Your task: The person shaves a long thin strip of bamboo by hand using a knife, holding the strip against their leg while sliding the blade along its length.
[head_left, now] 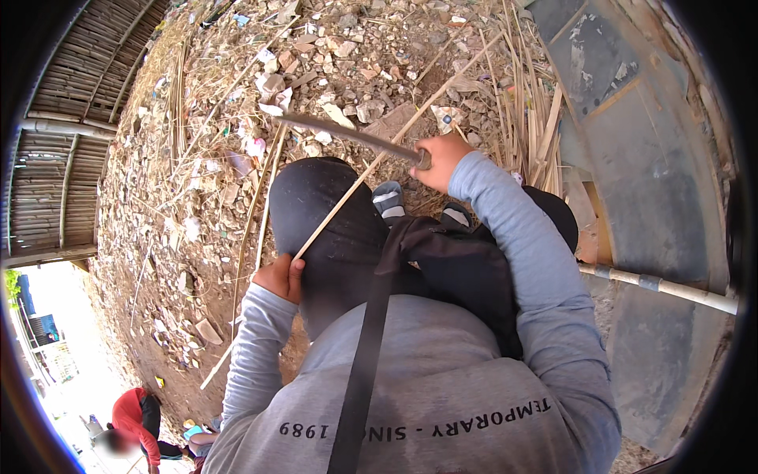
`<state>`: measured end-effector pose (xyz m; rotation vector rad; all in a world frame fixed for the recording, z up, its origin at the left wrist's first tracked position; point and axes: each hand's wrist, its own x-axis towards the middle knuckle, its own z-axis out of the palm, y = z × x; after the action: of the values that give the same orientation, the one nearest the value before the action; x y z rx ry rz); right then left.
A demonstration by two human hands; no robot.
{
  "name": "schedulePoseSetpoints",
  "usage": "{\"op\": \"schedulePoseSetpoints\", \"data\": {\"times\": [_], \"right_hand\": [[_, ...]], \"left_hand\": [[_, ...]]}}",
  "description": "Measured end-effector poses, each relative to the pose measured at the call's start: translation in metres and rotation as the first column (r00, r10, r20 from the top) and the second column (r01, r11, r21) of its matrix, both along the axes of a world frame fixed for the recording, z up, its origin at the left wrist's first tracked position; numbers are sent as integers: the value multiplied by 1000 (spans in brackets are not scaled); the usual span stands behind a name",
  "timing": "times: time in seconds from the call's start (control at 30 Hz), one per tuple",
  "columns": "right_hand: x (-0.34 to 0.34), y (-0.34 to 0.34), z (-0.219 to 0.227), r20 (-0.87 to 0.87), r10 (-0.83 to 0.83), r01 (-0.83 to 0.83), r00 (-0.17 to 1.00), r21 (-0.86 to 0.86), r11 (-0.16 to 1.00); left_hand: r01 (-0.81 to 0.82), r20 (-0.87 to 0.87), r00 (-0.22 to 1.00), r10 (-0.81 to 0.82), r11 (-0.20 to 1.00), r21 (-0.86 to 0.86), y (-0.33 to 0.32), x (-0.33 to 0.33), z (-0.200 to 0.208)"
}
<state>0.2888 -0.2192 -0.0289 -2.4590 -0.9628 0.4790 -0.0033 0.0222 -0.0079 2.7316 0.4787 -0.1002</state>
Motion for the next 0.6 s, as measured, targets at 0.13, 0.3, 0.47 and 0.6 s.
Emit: {"op": "schedulePoseSetpoints", "data": {"times": [0.13, 0.3, 0.47, 0.6], "right_hand": [[12, -2, -5, -88, 49, -61, 995, -139, 988], [10, 2, -3, -37, -3, -2, 999, -141, 990], [22, -5, -25, -124, -149, 131, 981, -145, 981], [19, 4, -16, -161, -122, 92, 979, -179, 979]], "left_hand": [[-18, 13, 1000, 18, 1000, -14, -1, 10, 5], [-47, 4, 999, 47, 998, 36, -5, 4, 4], [6, 9, 1000, -7, 1000, 20, -7, 10, 6], [2, -49, 999, -3, 1000, -11, 5, 4, 5]]}}
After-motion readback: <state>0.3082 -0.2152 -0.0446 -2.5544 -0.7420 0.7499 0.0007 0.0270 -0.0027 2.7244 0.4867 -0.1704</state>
